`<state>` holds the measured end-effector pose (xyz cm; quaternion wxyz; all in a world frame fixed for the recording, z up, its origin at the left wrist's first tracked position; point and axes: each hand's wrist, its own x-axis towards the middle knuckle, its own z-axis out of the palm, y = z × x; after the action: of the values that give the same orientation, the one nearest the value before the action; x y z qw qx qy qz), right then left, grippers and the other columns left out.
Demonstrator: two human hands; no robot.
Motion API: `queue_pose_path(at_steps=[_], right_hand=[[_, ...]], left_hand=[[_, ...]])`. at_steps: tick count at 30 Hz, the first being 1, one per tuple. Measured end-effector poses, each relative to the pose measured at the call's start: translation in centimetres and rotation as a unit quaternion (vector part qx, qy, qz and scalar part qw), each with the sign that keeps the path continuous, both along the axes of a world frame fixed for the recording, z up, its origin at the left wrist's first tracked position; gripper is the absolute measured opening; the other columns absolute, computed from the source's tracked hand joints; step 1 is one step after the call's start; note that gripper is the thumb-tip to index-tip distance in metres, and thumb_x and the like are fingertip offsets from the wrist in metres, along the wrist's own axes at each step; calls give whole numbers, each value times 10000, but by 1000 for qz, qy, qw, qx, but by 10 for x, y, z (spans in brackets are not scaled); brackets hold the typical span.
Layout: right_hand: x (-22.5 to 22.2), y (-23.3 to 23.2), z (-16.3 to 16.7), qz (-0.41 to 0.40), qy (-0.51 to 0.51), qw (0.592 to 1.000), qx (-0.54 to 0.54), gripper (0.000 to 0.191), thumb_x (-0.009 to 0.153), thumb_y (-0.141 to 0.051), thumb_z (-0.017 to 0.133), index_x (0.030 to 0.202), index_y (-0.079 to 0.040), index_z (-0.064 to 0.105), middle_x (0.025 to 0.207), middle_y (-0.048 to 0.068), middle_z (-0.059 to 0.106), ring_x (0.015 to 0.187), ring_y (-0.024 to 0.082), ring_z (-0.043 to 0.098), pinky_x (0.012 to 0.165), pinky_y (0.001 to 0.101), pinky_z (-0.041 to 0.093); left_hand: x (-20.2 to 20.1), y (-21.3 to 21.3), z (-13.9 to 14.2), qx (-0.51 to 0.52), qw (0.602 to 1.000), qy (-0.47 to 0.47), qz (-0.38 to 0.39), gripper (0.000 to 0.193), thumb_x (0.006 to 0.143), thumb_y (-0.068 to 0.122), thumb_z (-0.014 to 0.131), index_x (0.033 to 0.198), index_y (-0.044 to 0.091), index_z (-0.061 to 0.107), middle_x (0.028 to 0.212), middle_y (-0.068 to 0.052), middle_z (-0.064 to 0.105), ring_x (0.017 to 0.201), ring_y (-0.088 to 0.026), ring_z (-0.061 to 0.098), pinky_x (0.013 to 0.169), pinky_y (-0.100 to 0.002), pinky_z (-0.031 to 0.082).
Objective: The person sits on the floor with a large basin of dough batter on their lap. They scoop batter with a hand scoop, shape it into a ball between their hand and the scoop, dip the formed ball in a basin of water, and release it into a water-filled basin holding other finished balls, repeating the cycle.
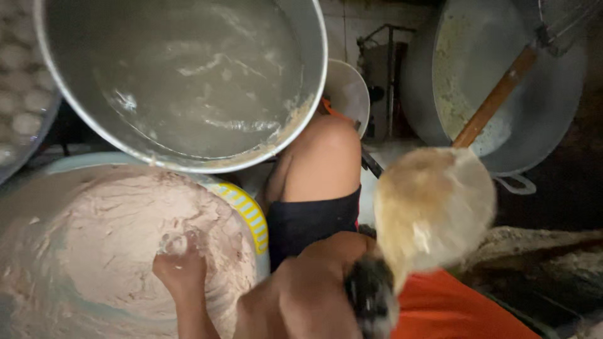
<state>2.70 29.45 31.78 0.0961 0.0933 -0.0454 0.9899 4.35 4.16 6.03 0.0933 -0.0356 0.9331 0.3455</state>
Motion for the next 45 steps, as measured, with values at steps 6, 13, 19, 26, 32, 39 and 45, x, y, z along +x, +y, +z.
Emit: queue_pose_path(at_steps=[6,13,19,26,32,39,45], right_hand=[[7,-4,-5,-10,6,1000,-15,211,980,-104,629,1173,-35,581,874,127,673,802,236,656,732,346,529],[1,-22,-3,-10,12,1000,-26,189,972,-88,635,1143,-24,585,863,123,666,784,233,642,713,343,519],[3,-18,3,-2,11,999,-30,171,966,-75,641,1117,-15,588,854,120,660,768,231,630,697,340,510],[9,4,3,4,13,999,-33,151,958,-60,648,1087,-4,592,843,116,653,750,229,616,678,336,500],[-7,6,17,0,6,1000,-20,134,951,-46,653,1061,5,595,833,112,647,735,227,603,661,333,491],[-11,25,-23,33,-78,991,104,116,944,-31,660,1031,15,599,822,108,640,717,225,589,642,330,481],[-74,87,-57,108,-270,689,664,275,933,-71,586,1192,5,637,884,78,585,716,148,514,640,334,442]], left_hand=[[4,0,-1,23,998,-37,34,262,928,141,806,965,-95,698,807,-195,718,664,-277,641,620,-412,491],[2,2,3,13,998,-55,35,264,936,118,797,973,-116,680,778,-195,704,647,-242,616,607,-400,480],[-1,1,7,-19,998,-66,16,270,979,138,806,942,-105,695,805,-205,700,663,-243,618,668,-414,484],[5,-7,0,55,992,-89,72,243,976,131,792,954,-77,668,840,-148,706,722,-225,608,664,-383,473],[-10,-40,-41,470,797,-145,350,492,841,233,673,1284,105,501,1164,-70,557,1039,-222,598,861,-419,599],[-75,-125,-67,464,730,-25,501,393,867,328,641,1155,72,564,1105,-120,601,1010,-275,620,859,-473,569],[-136,-110,-71,-251,943,-39,217,397,888,410,614,1045,45,619,1056,-163,639,985,-321,640,856,-519,543]])
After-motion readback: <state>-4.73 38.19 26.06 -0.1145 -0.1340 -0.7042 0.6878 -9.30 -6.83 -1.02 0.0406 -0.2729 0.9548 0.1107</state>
